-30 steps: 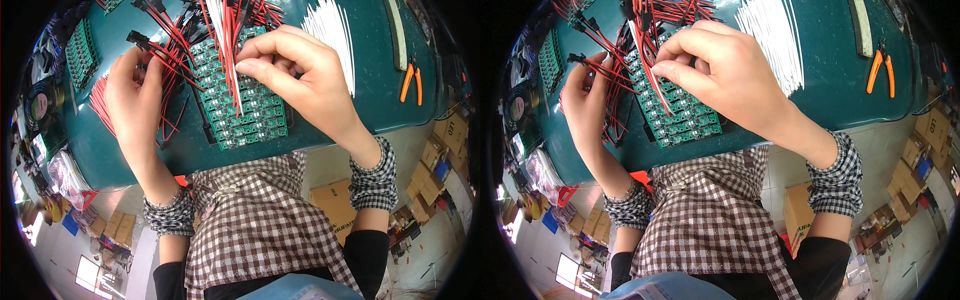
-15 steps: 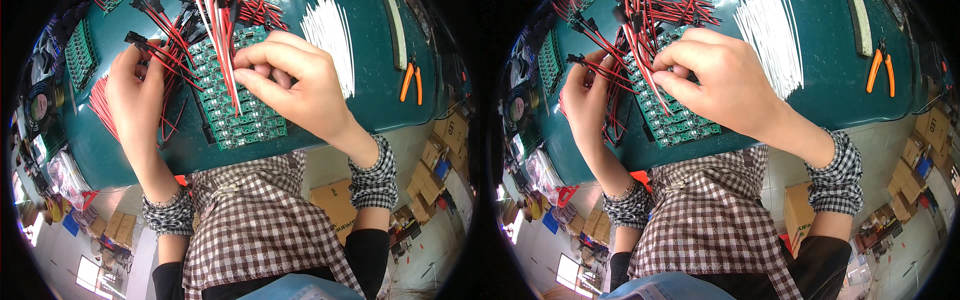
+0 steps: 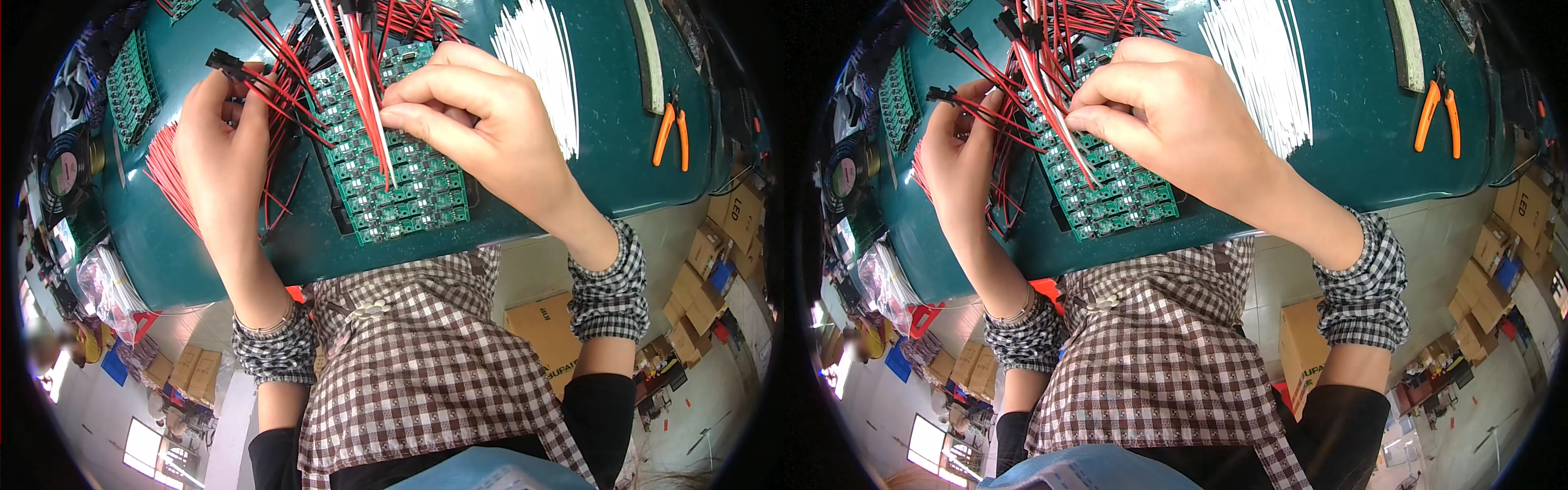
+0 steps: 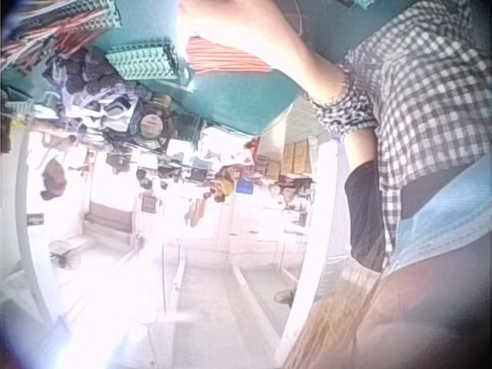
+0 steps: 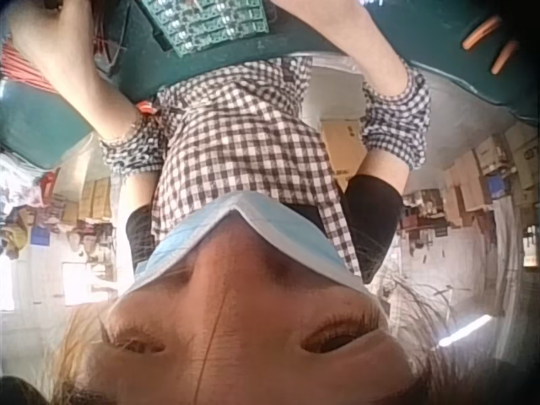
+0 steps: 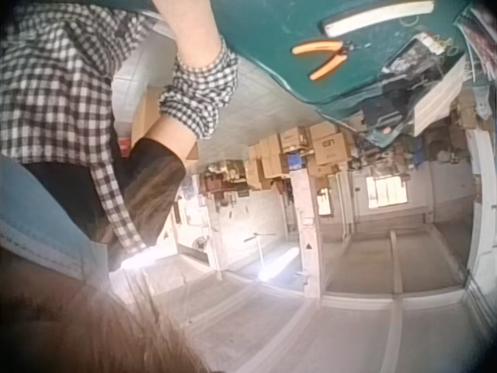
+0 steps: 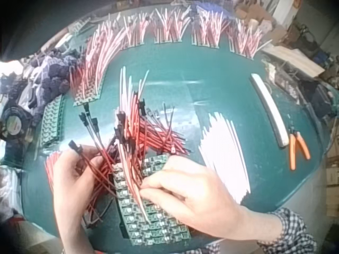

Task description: Assembling circuit boards by inserting wires into connectors.

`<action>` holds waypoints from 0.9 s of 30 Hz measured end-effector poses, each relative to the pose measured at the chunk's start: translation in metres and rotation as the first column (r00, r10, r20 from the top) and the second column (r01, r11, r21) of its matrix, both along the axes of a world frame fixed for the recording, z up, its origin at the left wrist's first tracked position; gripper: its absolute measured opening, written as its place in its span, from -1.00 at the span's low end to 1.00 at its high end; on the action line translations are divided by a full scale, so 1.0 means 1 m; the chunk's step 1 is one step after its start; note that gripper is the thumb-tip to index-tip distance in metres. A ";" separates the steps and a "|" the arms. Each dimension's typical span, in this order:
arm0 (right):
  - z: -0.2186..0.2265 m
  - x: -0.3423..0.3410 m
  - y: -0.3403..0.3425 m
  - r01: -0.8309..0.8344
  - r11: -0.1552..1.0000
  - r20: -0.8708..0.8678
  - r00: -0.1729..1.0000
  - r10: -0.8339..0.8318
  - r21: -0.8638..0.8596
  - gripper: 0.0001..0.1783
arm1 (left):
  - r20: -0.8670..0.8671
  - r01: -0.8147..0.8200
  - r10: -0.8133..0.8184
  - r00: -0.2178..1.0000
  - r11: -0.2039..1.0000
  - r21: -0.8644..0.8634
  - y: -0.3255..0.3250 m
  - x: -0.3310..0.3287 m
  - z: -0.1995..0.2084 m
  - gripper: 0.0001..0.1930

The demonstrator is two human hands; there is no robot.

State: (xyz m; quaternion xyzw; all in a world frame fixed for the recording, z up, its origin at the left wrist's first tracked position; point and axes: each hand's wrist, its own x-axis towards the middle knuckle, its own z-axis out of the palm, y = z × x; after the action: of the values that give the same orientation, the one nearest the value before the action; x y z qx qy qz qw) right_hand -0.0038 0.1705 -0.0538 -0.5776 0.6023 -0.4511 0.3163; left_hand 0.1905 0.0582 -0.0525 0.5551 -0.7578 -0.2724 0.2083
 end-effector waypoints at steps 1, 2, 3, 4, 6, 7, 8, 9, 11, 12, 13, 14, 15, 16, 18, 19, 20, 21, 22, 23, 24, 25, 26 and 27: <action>0.000 0.000 0.000 0.000 1.000 -0.006 1.000 0.001 0.020 -0.86 | -0.002 0.004 -0.004 1.000 1.000 -0.007 0.000 0.000 -0.001 -0.86; 0.000 0.000 0.000 -0.001 0.999 -0.011 1.000 0.001 0.040 -0.85 | -0.004 0.005 -0.005 1.000 1.000 -0.008 0.000 0.000 -0.001 -0.86; 0.001 0.000 0.001 0.000 0.999 -0.014 1.000 0.000 0.040 -0.85 | -0.002 0.006 -0.006 1.000 1.000 -0.010 0.000 0.000 -0.001 -0.86; 0.001 -0.001 0.001 -0.001 1.000 -0.017 1.000 0.001 0.026 -0.85 | 0.001 0.008 -0.008 1.000 1.000 -0.013 0.000 -0.001 0.000 -0.85; 0.004 -0.003 0.002 -0.002 1.000 -0.025 1.000 0.002 0.010 -0.84 | -0.043 0.002 -0.002 0.999 1.000 0.002 0.002 -0.004 0.001 -0.85; 0.005 -0.006 0.002 -0.040 0.999 0.002 0.999 0.040 0.016 -0.88 | -0.086 -0.009 0.011 0.996 1.000 0.014 0.001 -0.005 0.000 -0.85; 0.007 -0.011 0.003 -0.080 0.997 0.028 0.996 0.079 0.021 -0.91 | -0.091 -0.014 0.015 0.996 1.000 0.007 0.000 -0.004 -0.003 -0.85; 0.013 -0.018 0.003 -0.067 0.995 -0.014 0.998 0.068 0.078 -0.89 | -0.096 0.015 -0.016 0.995 1.000 -0.004 -0.002 -0.001 -0.007 -0.85; 0.023 -0.036 -0.003 0.050 0.981 0.018 0.998 -0.054 0.187 -0.86 | -0.113 0.033 -0.036 0.993 0.999 -0.020 -0.006 0.001 -0.010 -0.86; 0.030 -0.049 -0.012 0.053 0.974 -0.078 0.996 -0.036 0.222 -0.83 | -0.111 0.026 -0.023 0.994 0.999 0.027 -0.009 0.002 -0.011 -0.85; 0.036 -0.064 -0.022 0.047 0.969 -0.263 0.965 0.020 0.244 -0.79 | -0.110 0.026 -0.018 0.994 0.997 0.075 -0.011 -0.001 -0.011 -0.84; 0.043 -0.063 -0.036 0.111 0.971 -0.389 0.921 -0.020 0.211 -0.79 | -0.107 0.020 -0.012 0.994 0.998 0.067 -0.011 -0.001 -0.010 -0.84; 0.047 -0.057 -0.049 0.169 0.971 -0.505 0.861 -0.062 0.169 -0.78 | -0.094 0.000 0.007 0.996 0.997 0.081 -0.009 -0.002 -0.010 -0.84; 0.046 -0.055 -0.061 0.160 0.977 -0.606 0.794 -0.043 0.141 -0.73 | -0.087 -0.011 0.020 0.996 0.995 0.097 -0.010 -0.001 -0.009 -0.83; 0.037 -0.055 -0.087 0.150 0.983 -0.695 0.718 -0.035 0.106 -0.69 | -0.083 -0.021 0.028 0.996 0.996 0.088 -0.015 0.008 -0.016 -0.81; 0.033 -0.055 -0.099 0.132 0.969 -0.704 0.708 0.056 0.209 -0.69 | -0.082 -0.035 0.043 0.996 0.995 0.092 -0.016 0.007 -0.016 -0.80; 0.031 -0.054 -0.105 0.116 0.943 -0.704 0.695 0.146 0.311 -0.69 | -0.090 -0.082 0.101 0.991 0.979 0.187 -0.012 0.007 -0.010 -0.84; 0.032 -0.056 -0.109 0.116 0.943 -0.705 0.693 0.147 0.311 -0.69 | -0.093 -0.083 0.101 0.991 0.979 0.188 -0.012 0.008 -0.008 -0.84; 0.038 -0.055 -0.112 0.140 0.899 -0.557 0.820 0.129 0.414 -0.70 | -0.188 -0.095 0.123 0.975 0.984 0.153 -0.011 0.008 -0.008 -0.85; 0.041 -0.055 -0.114 0.144 0.844 -0.393 0.916 0.085 0.517 -0.70 | -0.282 -0.109 0.139 0.949 0.987 0.120 -0.010 0.009 -0.007 -0.87; 0.028 -0.064 -0.117 0.175 0.833 -0.356 0.934 0.028 0.525 -0.74 | -0.340 -0.099 0.130 0.931 0.989 0.107 -0.010 0.011 -0.007 -0.88; 0.024 -0.066 -0.115 0.167 0.833 -0.355 0.934 0.037 0.527 -0.74 | -0.339 -0.107 0.138 0.931 0.988 0.109 -0.009 0.014 -0.005 -0.88; 0.021 -0.068 -0.114 0.149 0.866 -0.233 0.972 -0.039 0.477 -0.76 | -0.405 -0.111 0.158 0.900 0.984 0.137 -0.008 0.016 -0.003 -0.85; 0.019 -0.071 -0.112 0.139 0.895 -0.101 0.989 -0.106 0.424 -0.78 | -0.469 -0.114 0.179 0.865 0.980 0.164 -0.007 0.018 0.000 -0.82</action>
State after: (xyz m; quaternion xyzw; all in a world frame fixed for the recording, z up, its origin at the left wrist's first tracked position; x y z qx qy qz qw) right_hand -0.0745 0.0588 -0.0344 -0.4712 0.7334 -0.3041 0.3842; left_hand 0.2085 0.0509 -0.0527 0.5383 -0.6182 -0.4344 0.3732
